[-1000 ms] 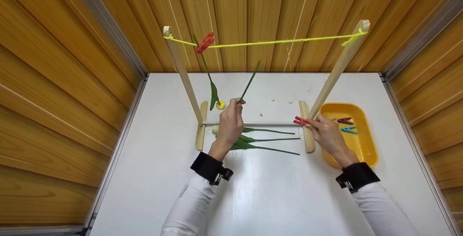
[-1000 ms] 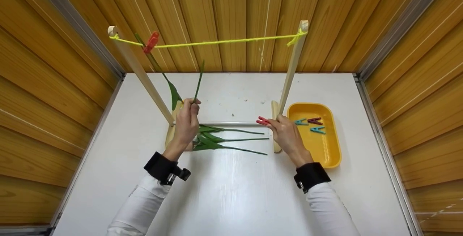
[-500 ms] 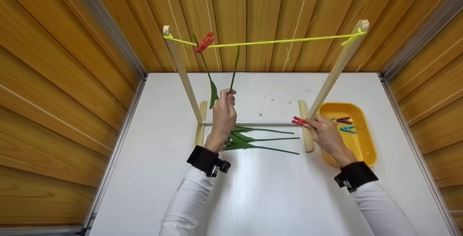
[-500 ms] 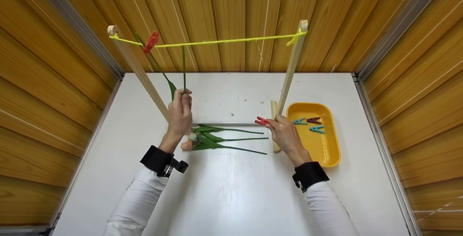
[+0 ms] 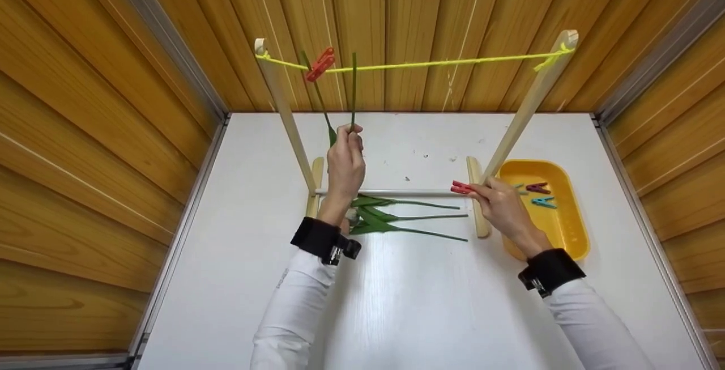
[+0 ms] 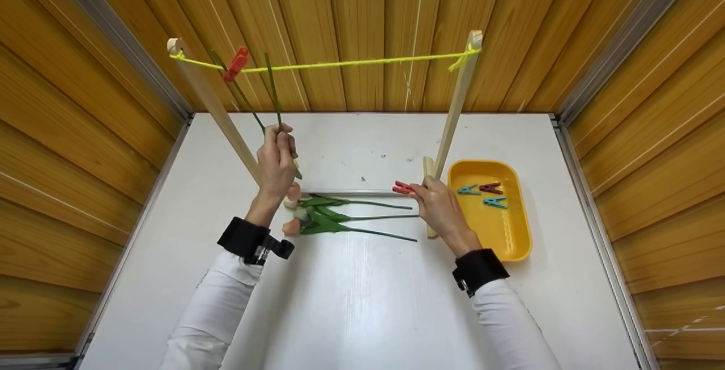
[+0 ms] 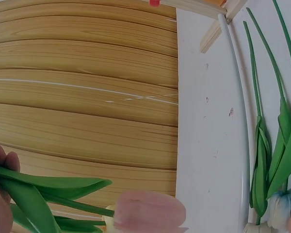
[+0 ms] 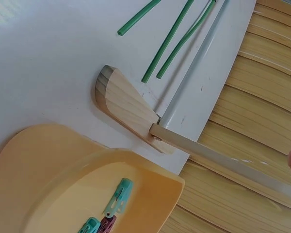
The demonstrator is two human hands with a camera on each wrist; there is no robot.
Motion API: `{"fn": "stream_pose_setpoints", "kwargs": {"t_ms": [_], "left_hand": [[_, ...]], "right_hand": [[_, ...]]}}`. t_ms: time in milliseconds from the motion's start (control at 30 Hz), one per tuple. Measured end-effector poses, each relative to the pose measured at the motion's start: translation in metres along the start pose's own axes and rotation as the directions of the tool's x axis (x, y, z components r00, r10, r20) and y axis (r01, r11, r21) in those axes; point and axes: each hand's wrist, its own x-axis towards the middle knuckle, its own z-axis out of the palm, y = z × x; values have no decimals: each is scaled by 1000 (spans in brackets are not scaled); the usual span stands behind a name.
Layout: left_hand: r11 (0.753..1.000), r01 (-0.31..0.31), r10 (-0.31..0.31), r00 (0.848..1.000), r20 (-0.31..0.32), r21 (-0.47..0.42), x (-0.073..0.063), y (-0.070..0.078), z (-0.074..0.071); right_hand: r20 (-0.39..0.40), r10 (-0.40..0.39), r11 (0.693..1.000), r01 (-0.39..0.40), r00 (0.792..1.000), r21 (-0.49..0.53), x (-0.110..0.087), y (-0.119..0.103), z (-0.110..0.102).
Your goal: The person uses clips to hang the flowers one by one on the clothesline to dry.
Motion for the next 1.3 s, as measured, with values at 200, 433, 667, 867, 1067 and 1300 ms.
{"fn": "stream_pose_setpoints", "kwargs": {"t_ms": [200,433,667,867,1067,1300], "left_hand": [[1000,27,-27,1000,-4,4,1,1,1],[998,64,-64,998,-12,3,2,4,1],[996,85,-85,996,-11,-14,4,6,2],[995,100,-101,995,-5,-22,3,6,3],[996,86,-87,996,-18,-16,5,5,1],[996,92,-92,996,-17,3,5,4,1]], "right_hand": [[-12,-28,1000,28,1000,4,2,-1,1],[7,-25,999,25,1000,33,8,-9,-3],[-32,-57,996,59,998,69,17,-20,-8],[-61,-107,992,110,992,60,25,-28,-10],[-155,-143,984,157,978,85,39,-41,-13],[-214,-139,978,168,967,122,58,-61,-15]]}}
